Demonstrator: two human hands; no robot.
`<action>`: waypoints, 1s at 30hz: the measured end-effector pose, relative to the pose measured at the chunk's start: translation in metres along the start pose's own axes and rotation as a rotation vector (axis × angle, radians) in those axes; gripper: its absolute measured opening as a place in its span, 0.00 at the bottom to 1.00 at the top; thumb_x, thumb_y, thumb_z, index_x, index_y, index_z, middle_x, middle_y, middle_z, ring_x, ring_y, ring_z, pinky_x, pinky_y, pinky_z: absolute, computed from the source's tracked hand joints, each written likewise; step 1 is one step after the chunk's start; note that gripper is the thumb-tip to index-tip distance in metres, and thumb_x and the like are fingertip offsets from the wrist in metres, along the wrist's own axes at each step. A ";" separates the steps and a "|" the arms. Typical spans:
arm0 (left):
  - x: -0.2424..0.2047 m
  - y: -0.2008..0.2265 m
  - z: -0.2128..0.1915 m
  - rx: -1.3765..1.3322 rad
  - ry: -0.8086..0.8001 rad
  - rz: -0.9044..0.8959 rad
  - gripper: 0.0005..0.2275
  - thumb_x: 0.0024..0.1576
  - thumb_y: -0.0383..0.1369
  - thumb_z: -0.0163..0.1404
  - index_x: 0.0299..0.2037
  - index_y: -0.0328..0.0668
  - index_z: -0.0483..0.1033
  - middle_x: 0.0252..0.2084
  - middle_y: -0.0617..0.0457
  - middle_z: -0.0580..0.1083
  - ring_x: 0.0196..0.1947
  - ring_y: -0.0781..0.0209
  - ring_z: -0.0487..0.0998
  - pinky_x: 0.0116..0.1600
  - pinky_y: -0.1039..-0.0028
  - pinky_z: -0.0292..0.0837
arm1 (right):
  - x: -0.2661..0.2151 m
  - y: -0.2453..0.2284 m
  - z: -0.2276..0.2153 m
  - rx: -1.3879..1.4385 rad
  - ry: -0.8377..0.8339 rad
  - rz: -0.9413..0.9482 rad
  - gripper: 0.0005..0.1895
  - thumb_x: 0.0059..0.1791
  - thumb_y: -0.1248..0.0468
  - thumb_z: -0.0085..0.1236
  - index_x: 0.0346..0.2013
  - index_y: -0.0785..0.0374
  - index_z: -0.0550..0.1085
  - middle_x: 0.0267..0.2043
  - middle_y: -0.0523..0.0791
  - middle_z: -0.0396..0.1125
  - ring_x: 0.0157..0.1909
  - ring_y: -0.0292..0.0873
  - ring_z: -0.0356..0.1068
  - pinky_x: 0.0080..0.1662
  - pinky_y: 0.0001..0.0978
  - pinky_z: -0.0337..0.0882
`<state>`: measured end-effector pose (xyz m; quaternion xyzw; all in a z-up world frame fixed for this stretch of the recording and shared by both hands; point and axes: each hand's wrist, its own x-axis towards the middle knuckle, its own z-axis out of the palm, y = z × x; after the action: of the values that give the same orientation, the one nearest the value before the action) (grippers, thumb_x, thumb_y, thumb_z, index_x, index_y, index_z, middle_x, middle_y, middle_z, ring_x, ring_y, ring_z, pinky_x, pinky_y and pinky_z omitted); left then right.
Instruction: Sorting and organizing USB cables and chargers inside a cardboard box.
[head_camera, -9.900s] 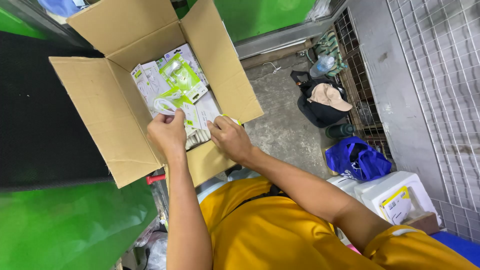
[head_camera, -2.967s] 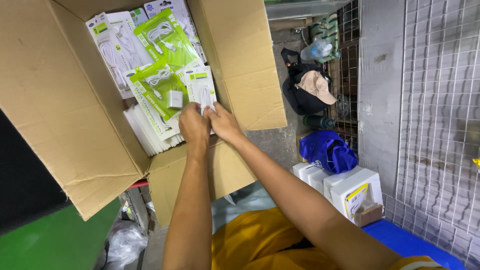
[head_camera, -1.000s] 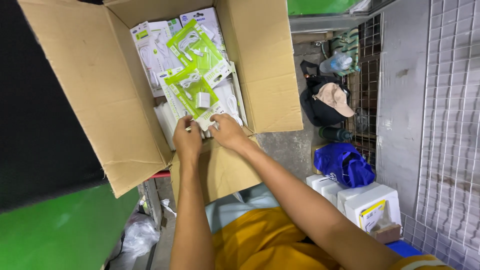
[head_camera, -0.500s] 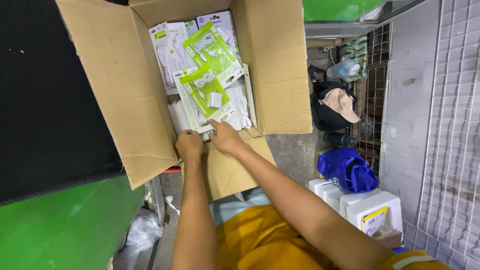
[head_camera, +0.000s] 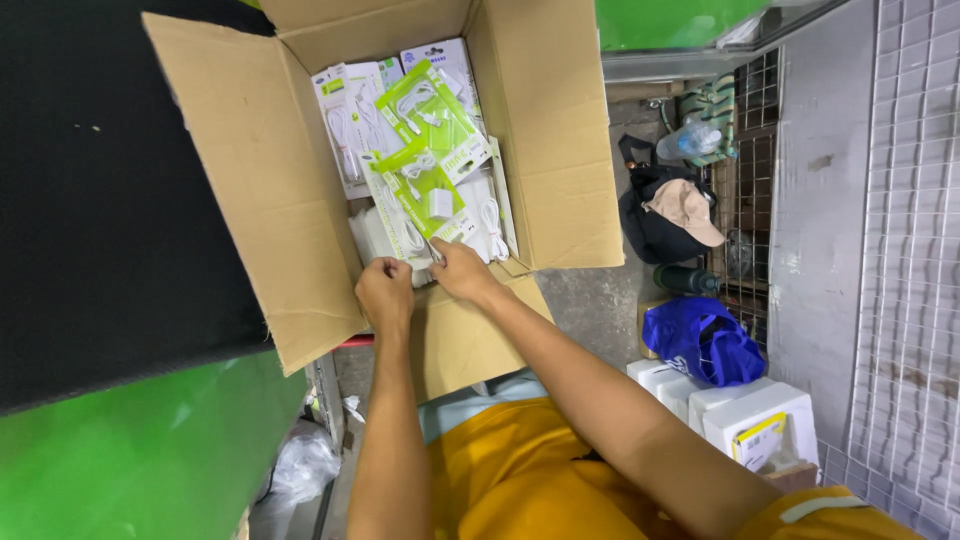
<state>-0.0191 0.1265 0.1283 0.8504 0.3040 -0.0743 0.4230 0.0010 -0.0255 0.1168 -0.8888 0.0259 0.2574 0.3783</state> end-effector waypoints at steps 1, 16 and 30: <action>-0.001 0.000 -0.003 0.000 0.007 0.004 0.08 0.52 0.33 0.56 0.33 0.35 0.82 0.28 0.39 0.78 0.29 0.45 0.81 0.39 0.60 0.74 | 0.002 0.000 0.002 0.002 0.002 -0.008 0.30 0.46 0.61 0.59 0.63 0.65 0.69 0.37 0.57 0.71 0.42 0.58 0.72 0.46 0.46 0.71; -0.091 0.075 -0.089 0.011 0.262 0.339 0.05 0.54 0.30 0.58 0.34 0.36 0.78 0.31 0.45 0.76 0.29 0.48 0.77 0.36 0.59 0.72 | -0.015 -0.048 -0.030 0.273 0.070 -0.099 0.33 0.39 0.43 0.71 0.45 0.67 0.79 0.37 0.46 0.73 0.40 0.41 0.74 0.45 0.32 0.74; -0.127 0.099 -0.156 -0.128 0.230 0.614 0.03 0.59 0.24 0.56 0.38 0.33 0.76 0.32 0.46 0.72 0.26 0.57 0.75 0.34 0.68 0.73 | -0.007 -0.064 -0.037 0.751 0.364 -0.045 0.15 0.49 0.58 0.63 0.41 0.67 0.75 0.32 0.42 0.69 0.32 0.33 0.68 0.36 0.26 0.73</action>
<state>-0.0843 0.1424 0.3425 0.8767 0.0835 0.1725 0.4412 0.0263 -0.0066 0.1841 -0.7206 0.1648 0.0604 0.6708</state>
